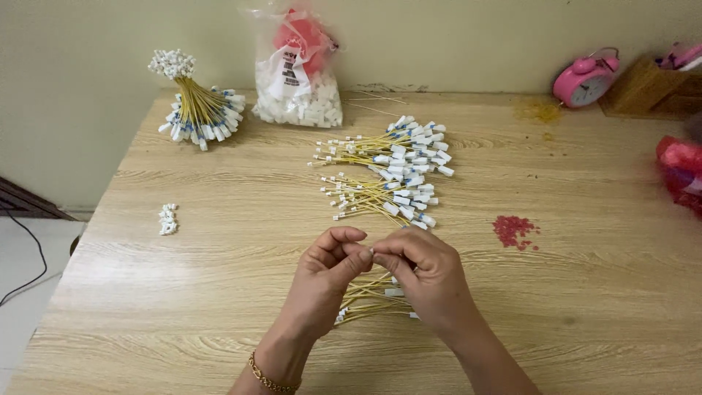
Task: Assembling small electrical wires by attaching connectors and red marker rings.
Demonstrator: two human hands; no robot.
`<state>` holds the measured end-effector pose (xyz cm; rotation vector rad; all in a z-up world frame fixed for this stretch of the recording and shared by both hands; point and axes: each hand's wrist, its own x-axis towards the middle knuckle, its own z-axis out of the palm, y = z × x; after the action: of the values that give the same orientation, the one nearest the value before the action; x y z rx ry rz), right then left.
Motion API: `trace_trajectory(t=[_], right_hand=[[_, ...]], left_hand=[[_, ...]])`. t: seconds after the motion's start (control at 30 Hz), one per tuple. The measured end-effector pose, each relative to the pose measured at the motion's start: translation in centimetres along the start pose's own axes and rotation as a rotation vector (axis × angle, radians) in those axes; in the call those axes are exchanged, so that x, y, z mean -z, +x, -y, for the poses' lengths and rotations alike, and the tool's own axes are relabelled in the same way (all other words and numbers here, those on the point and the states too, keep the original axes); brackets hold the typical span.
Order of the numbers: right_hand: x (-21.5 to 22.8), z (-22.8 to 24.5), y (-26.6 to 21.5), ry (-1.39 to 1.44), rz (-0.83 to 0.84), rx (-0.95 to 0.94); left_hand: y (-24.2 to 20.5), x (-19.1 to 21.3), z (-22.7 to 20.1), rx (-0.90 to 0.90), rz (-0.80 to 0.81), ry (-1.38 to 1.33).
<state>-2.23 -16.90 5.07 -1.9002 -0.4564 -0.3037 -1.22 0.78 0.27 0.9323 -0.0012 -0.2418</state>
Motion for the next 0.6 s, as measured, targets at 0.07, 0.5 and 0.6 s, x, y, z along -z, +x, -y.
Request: trace_trajectory(t=[0.07, 0.5, 0.6], right_hand=[[0.0, -0.6, 0.1, 0.005, 0.015, -0.02], [0.2, -0.6, 0.0, 0.035, 0.089, -0.188], [0.2, -0.9, -0.2, -0.016, 0.111, -0.255]], left_hand=[[0.2, 0.2, 0.2, -0.003, -0.001, 0.012], [0.7, 1.2, -0.2, 0.098, -0.028, 0.222], [0.9, 0.9, -0.1, 0.116, -0.085, 0.307]])
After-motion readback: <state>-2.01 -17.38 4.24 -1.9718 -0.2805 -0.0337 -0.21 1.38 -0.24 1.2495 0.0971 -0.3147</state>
